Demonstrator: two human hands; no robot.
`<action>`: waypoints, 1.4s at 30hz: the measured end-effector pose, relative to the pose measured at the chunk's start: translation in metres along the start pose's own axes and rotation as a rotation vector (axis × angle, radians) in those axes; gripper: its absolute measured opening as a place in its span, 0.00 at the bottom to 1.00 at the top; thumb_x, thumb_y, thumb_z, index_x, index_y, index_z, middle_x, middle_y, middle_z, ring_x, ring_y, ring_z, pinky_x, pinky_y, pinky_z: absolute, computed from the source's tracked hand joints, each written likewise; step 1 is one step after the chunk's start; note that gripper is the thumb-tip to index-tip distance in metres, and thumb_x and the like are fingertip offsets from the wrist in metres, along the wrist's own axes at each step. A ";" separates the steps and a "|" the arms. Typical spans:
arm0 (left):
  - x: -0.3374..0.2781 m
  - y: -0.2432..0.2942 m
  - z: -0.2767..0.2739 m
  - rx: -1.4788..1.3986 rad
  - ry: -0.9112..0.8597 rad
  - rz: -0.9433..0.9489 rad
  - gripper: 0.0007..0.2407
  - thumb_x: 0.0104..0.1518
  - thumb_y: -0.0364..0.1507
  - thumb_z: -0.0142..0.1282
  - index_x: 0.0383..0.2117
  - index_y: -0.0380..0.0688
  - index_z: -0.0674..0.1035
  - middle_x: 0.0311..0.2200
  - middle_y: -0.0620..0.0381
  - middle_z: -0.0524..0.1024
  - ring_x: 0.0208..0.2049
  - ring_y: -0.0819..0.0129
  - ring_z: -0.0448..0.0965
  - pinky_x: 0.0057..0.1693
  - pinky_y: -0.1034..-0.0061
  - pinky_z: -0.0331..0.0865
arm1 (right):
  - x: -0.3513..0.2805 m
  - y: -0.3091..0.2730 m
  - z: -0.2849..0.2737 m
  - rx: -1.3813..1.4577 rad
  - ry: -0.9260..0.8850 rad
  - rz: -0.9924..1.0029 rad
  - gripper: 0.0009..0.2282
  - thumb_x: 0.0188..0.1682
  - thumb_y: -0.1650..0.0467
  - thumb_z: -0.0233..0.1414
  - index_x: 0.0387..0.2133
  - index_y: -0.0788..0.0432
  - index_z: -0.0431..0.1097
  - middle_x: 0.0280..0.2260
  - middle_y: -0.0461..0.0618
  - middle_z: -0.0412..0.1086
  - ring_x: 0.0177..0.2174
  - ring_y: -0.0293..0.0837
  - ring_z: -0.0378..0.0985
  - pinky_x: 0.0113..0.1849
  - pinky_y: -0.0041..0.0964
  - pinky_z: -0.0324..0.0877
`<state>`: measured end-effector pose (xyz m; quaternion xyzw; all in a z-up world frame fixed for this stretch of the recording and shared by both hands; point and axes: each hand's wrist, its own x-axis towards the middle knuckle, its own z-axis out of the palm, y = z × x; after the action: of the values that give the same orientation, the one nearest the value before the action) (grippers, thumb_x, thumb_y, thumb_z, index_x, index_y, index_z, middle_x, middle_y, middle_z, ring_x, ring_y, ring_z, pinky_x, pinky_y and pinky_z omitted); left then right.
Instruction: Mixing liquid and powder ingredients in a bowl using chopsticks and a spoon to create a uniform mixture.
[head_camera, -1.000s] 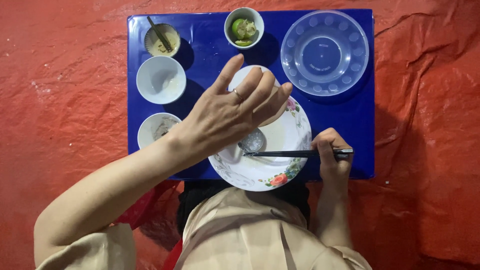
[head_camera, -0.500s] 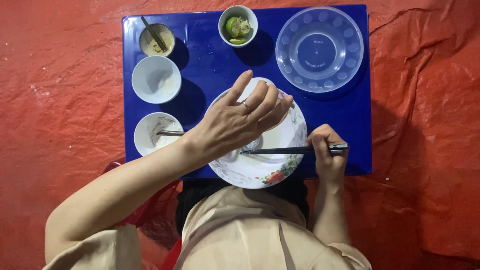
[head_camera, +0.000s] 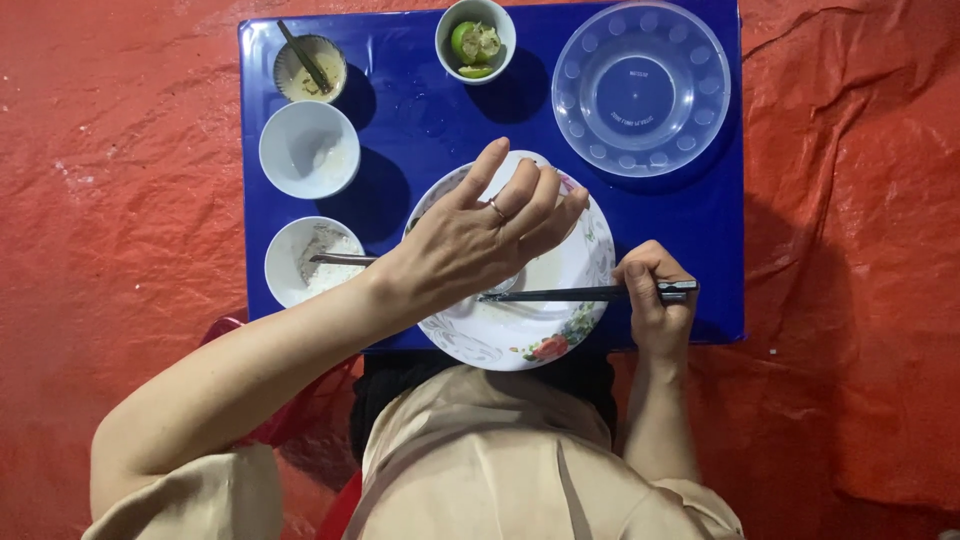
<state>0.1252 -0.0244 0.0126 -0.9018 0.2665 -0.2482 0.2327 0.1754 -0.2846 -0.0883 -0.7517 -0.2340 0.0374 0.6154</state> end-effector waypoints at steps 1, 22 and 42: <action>0.000 0.000 0.000 -0.001 0.000 0.000 0.22 0.67 0.33 0.55 0.65 0.44 0.64 0.53 0.50 0.69 0.54 0.62 0.73 0.66 0.57 0.65 | 0.000 0.000 0.000 0.000 0.000 0.001 0.16 0.60 0.64 0.46 0.24 0.59 0.68 0.25 0.46 0.66 0.27 0.39 0.67 0.32 0.34 0.62; 0.000 0.004 0.001 0.030 -0.038 0.006 0.21 0.68 0.34 0.51 0.65 0.43 0.64 0.53 0.50 0.68 0.56 0.61 0.70 0.66 0.56 0.63 | -0.001 0.000 -0.001 -0.023 -0.008 0.001 0.16 0.60 0.65 0.46 0.24 0.60 0.68 0.25 0.47 0.67 0.28 0.40 0.68 0.34 0.34 0.62; -0.011 -0.045 0.020 -0.752 -0.193 -0.378 0.48 0.46 0.53 0.76 0.69 0.51 0.57 0.60 0.38 0.62 0.59 0.42 0.67 0.63 0.46 0.59 | -0.001 -0.011 -0.002 0.010 -0.016 -0.033 0.26 0.59 0.53 0.41 0.21 0.62 0.67 0.24 0.51 0.67 0.26 0.44 0.70 0.32 0.36 0.62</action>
<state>0.1447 0.0212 0.0187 -0.9758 0.1456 -0.0866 -0.1380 0.1714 -0.2855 -0.0775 -0.7445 -0.2511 0.0344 0.6177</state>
